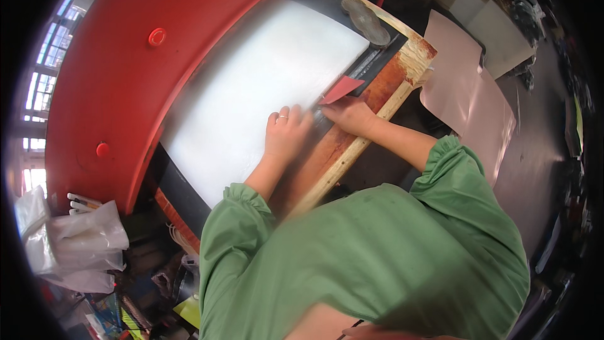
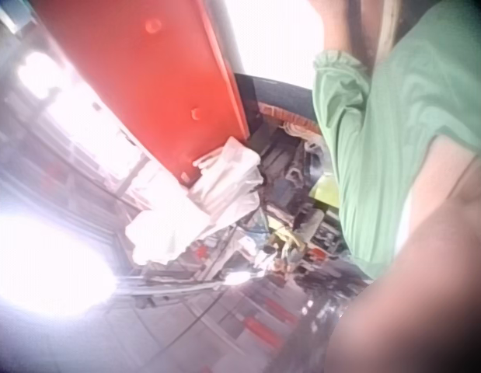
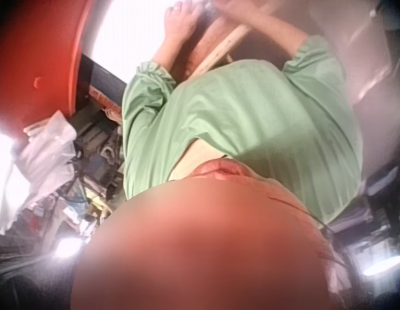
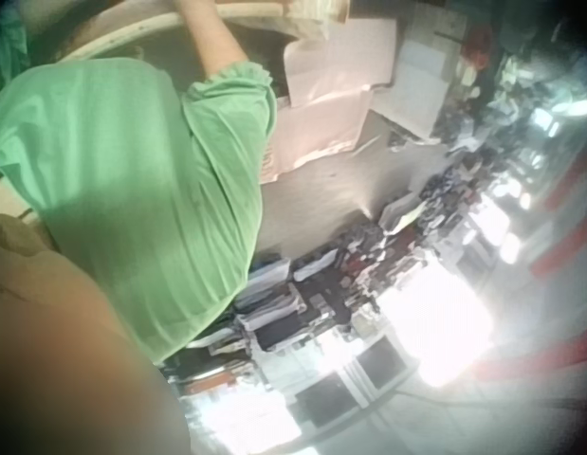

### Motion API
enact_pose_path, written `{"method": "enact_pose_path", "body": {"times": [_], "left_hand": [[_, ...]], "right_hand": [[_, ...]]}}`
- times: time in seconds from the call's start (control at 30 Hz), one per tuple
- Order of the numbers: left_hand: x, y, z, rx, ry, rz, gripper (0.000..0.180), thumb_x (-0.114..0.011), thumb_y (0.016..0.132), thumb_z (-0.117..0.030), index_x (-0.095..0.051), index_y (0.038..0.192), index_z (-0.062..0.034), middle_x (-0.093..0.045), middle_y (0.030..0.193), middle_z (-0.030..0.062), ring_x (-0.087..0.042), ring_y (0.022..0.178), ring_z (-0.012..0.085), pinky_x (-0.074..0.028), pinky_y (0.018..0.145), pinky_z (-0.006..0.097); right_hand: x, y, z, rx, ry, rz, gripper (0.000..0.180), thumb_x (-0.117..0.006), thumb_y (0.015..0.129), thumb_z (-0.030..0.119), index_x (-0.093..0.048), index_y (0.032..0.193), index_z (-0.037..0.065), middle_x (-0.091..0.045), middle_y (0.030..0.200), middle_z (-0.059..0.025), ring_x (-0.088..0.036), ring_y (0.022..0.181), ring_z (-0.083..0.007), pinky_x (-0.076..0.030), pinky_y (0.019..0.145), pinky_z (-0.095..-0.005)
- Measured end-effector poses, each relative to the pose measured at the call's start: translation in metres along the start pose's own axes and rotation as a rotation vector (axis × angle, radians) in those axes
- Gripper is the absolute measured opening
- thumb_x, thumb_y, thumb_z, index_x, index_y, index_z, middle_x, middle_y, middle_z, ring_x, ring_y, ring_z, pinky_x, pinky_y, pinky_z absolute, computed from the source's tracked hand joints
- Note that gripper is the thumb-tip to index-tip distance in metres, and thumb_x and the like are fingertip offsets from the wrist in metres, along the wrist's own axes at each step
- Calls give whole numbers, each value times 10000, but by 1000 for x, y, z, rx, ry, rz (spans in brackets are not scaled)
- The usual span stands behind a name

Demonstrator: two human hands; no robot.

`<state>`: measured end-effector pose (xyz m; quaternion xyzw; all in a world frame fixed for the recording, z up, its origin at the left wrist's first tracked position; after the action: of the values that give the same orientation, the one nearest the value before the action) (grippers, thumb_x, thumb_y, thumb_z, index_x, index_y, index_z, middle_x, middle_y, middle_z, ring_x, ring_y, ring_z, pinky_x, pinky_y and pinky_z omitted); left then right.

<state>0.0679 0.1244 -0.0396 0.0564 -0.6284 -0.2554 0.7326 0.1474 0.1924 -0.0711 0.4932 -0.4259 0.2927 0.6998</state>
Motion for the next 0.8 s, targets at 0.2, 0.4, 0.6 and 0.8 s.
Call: {"method": "enact_pose_path", "body": {"times": [0.2, 0.4, 0.6, 0.8], "left_hand": [[18, -6, 11, 107, -63, -65, 354, -642, 776, -145, -648, 1129, -125, -614, 1095, 84, -601, 968, 264, -454, 804, 412], [27, -41, -24, 246, -449, -47, 308, -728, 730, -138, -657, 1024, -77, -638, 993, 97, -620, 893, 297, -464, 746, 423], [8, -59, -32, 404, -710, -125, 273, -757, 727, -113, -666, 979, -63, -634, 995, 80, -603, 947, 294, -475, 810, 430], [4, -59, -33, 405, -715, -73, 252, -751, 727, -109, -672, 963, -68, -633, 996, 71, -601, 952, 280, -471, 821, 417]], "right_hand": [[-3, -7, -22, -46, -85, 148, 336, -578, 867, 164, -642, 1197, 160, -648, 1122, -111, -647, 981, -313, -524, 860, -418], [2, -9, -40, -144, 19, -28, 236, -585, 865, 190, -665, 1083, 147, -667, 1009, -127, -656, 907, -337, -537, 804, -426], [3, -3, -11, 11, -31, -97, 252, -595, 797, 105, -665, 1037, 133, -646, 882, -118, -654, 857, -298, -541, 768, -405], [-7, 8, -11, -114, -27, -54, 59, -683, 800, 106, -642, 813, 65, -623, 804, -116, -617, 806, -317, -513, 754, -406]]}}
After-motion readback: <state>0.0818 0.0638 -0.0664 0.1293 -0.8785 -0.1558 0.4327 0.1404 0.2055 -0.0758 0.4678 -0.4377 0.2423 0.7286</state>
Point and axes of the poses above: each hand's wrist, its own y-axis towards the middle knuckle, its own x-axis out of the back of the hand, z = x × y, the point moved 10 cm from there along y, towards the middle knuckle
